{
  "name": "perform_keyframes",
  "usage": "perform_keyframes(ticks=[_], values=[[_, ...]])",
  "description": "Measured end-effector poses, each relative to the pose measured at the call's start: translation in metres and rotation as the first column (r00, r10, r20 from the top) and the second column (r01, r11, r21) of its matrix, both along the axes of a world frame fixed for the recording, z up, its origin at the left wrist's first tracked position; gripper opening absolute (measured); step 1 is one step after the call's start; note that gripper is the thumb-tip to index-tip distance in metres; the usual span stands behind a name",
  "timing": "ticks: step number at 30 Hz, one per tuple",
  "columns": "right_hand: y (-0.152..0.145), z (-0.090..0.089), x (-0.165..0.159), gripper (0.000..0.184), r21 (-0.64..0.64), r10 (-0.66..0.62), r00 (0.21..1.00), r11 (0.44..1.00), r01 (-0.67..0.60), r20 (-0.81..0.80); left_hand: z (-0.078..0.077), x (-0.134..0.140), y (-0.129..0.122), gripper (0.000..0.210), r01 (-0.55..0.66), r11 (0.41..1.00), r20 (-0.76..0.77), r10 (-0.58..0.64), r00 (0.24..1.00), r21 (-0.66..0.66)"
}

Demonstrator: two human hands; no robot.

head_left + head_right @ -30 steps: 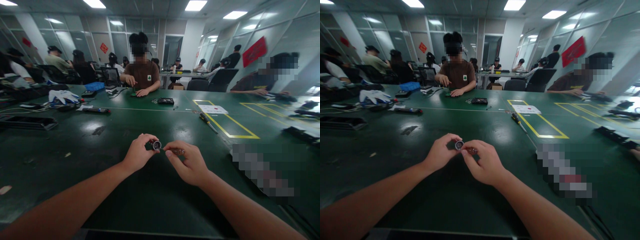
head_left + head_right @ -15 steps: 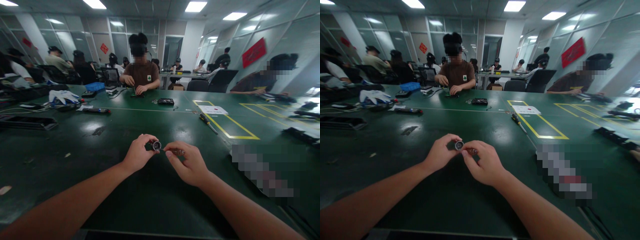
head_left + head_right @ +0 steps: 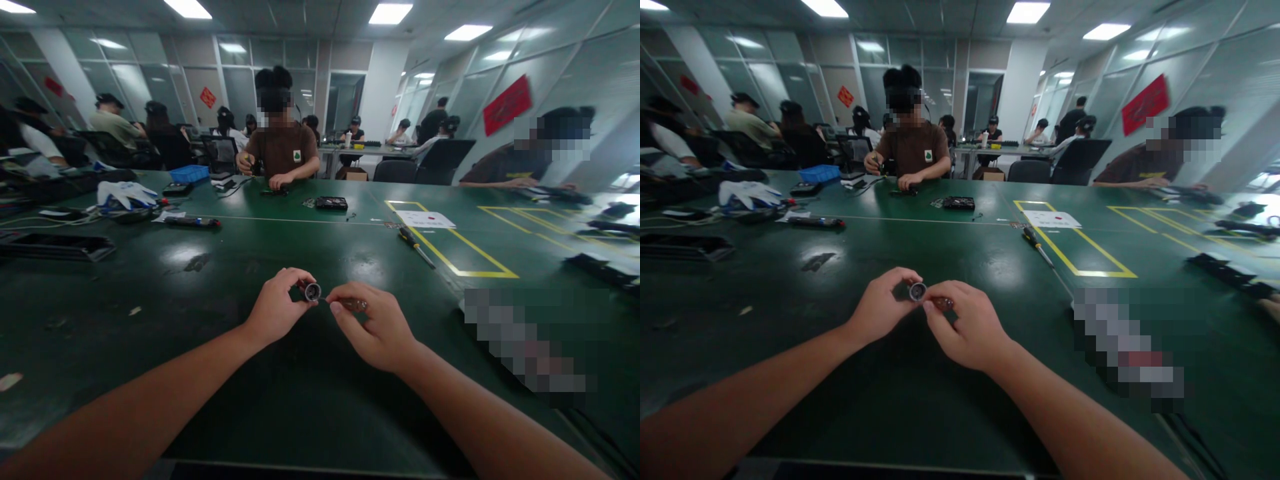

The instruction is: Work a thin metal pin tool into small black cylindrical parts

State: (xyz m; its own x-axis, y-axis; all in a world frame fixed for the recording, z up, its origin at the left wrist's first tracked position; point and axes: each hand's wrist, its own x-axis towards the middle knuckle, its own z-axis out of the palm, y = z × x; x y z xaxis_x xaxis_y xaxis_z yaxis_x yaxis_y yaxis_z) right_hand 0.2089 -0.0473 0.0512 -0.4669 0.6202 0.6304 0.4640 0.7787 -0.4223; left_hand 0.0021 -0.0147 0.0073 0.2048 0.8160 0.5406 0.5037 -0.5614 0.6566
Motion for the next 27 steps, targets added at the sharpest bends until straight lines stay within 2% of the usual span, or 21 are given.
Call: perform_keyframes(ticks=[8,20,27], values=[[-0.0027,0.0012,0.0001,0.01,0.011,0.001,0.999,1.0,-0.001,-0.033,-0.0019,0.0008,0.0008,0.021,-0.007,1.0,0.02,0.007,1.0,0.01],[-0.0015,-0.0006,0.0003,0.013,-0.012,0.072,0.997,0.997,-0.072,0.003,-0.0016,-0.0001,0.0015,0.029,-0.01,1.0,0.036,0.009,0.999,0.01],[-0.0018,0.0004,0.0005,0.013,-0.039,0.068,0.998,0.997,-0.068,-0.009,0.0001,0.0003,-0.001,0.023,0.007,1.0,0.015,-0.007,1.0,0.021]])
